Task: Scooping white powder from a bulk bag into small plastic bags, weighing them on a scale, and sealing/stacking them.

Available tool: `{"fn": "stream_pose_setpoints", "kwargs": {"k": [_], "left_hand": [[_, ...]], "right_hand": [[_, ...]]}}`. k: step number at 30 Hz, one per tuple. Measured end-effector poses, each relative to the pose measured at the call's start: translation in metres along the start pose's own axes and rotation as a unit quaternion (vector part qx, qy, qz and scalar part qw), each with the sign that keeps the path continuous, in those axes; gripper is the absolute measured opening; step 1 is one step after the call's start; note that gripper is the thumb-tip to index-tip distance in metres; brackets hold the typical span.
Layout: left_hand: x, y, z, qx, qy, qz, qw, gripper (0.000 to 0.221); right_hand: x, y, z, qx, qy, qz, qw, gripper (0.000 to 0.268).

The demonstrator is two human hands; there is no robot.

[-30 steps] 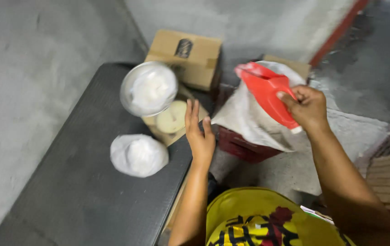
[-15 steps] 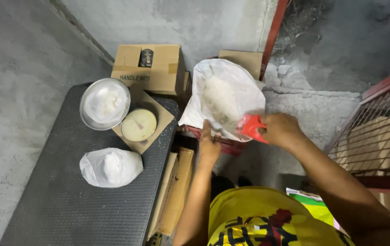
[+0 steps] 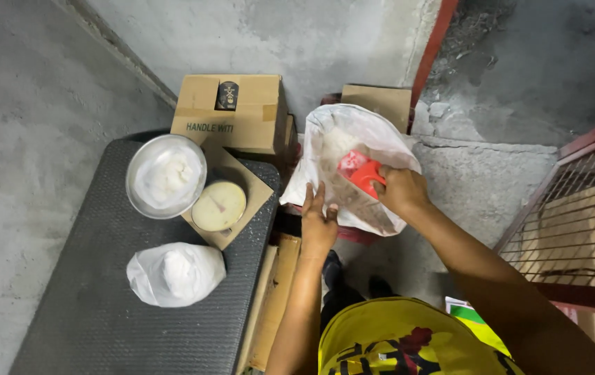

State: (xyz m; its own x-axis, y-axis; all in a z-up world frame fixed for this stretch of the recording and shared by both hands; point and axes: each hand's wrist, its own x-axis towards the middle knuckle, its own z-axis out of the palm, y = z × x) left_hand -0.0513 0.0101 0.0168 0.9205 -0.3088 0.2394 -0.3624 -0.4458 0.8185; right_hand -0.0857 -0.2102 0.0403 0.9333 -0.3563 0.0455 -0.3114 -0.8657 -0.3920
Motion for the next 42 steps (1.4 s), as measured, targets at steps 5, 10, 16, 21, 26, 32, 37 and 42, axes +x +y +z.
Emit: {"fn": "stream_pose_setpoints", "kwargs": {"k": [5, 10, 16, 21, 26, 32, 37, 42], "left_hand": [[0.018, -0.029, 0.007, 0.026, -0.012, 0.026, 0.999, 0.056], [0.032, -0.042, 0.009, 0.050, -0.026, 0.026, 0.998, 0.050], [0.041, -0.038, -0.004, 0.049, -0.031, 0.023, 0.998, 0.046], [0.052, -0.046, -0.012, 0.007, -0.042, 0.011, 0.999, 0.042], [0.062, -0.046, -0.015, -0.045, -0.050, -0.025, 0.997, 0.038], [0.077, -0.055, -0.021, -0.051, -0.074, -0.019, 0.996, 0.038], [0.083, -0.047, -0.026, -0.085, -0.101, -0.063, 0.989, 0.039], [0.079, -0.063, -0.025, -0.104, -0.099, -0.036, 0.989, 0.033]], "right_hand": [[0.025, -0.009, 0.027, 0.015, -0.005, -0.013, 1.000, 0.030], [0.051, -0.008, 0.045, -0.002, -0.009, -0.023, 1.000, 0.031], [0.074, -0.008, 0.078, -0.035, -0.003, -0.078, 0.996, 0.028], [0.072, -0.001, 0.123, -0.026, -0.031, -0.092, 0.995, 0.021], [0.081, -0.014, 0.127, 0.005, 0.009, -0.066, 0.998, 0.025], [0.097, -0.022, 0.131, 0.008, 0.003, -0.044, 0.999, 0.027], [0.094, -0.018, 0.130, 0.063, 0.095, -0.081, 0.990, 0.027], [0.076, -0.008, 0.115, 0.106, 0.009, -0.062, 0.992, 0.025]]}}
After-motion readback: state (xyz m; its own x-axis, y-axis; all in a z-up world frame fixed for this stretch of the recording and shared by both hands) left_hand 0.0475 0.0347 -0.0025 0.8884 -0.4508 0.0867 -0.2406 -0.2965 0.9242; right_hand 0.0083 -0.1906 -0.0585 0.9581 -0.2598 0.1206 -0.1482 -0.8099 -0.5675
